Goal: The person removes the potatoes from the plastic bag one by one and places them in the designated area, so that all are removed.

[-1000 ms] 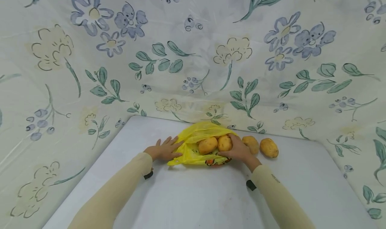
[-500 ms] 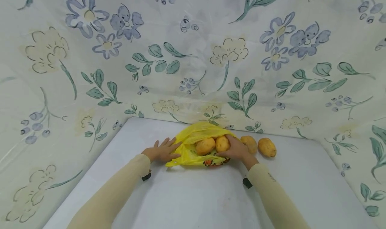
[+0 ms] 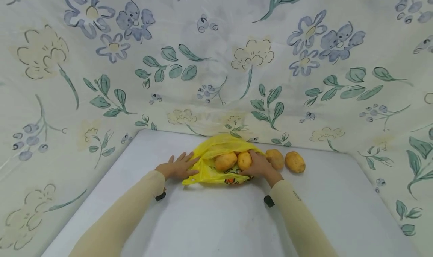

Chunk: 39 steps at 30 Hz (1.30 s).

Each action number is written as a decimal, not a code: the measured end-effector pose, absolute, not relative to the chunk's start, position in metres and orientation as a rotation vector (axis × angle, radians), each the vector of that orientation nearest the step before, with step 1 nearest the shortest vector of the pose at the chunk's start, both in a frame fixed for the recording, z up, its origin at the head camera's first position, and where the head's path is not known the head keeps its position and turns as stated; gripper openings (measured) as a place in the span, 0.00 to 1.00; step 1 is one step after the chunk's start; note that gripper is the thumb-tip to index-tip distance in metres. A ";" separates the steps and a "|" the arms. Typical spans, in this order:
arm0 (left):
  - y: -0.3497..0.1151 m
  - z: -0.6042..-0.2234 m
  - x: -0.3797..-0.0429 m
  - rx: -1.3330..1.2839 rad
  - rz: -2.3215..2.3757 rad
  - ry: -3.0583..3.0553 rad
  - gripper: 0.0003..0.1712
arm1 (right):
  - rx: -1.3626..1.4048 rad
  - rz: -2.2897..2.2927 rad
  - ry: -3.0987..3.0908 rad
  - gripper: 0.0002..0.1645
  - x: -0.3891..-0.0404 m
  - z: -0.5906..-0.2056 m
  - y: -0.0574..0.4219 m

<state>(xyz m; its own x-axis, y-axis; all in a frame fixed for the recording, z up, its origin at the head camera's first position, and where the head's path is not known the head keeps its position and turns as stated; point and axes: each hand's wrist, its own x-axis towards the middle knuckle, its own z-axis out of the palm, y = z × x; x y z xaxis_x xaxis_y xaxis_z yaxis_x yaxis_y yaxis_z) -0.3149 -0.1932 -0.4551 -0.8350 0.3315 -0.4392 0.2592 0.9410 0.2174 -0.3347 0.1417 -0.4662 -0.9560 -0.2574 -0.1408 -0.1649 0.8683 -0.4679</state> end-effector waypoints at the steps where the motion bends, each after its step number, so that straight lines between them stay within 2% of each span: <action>1: -0.193 -0.456 -0.315 0.422 0.209 2.610 0.43 | -0.314 -0.716 2.825 0.62 -0.335 -0.467 0.142; 7: -0.192 -0.459 -0.316 0.412 0.209 2.624 0.43 | -0.287 -0.814 2.789 0.61 -0.336 -0.468 0.143; 16: -0.187 -0.466 -0.309 0.438 0.181 2.596 0.43 | -0.186 -0.791 2.753 0.69 -0.330 -0.477 0.144; 26: -0.190 -0.459 -0.313 0.418 0.189 2.626 0.43 | -0.197 -0.883 2.763 0.65 -0.337 -0.472 0.140; 39: -0.195 -0.461 -0.315 0.419 0.181 2.624 0.44 | -0.098 -1.020 2.553 0.64 -0.335 -0.457 0.142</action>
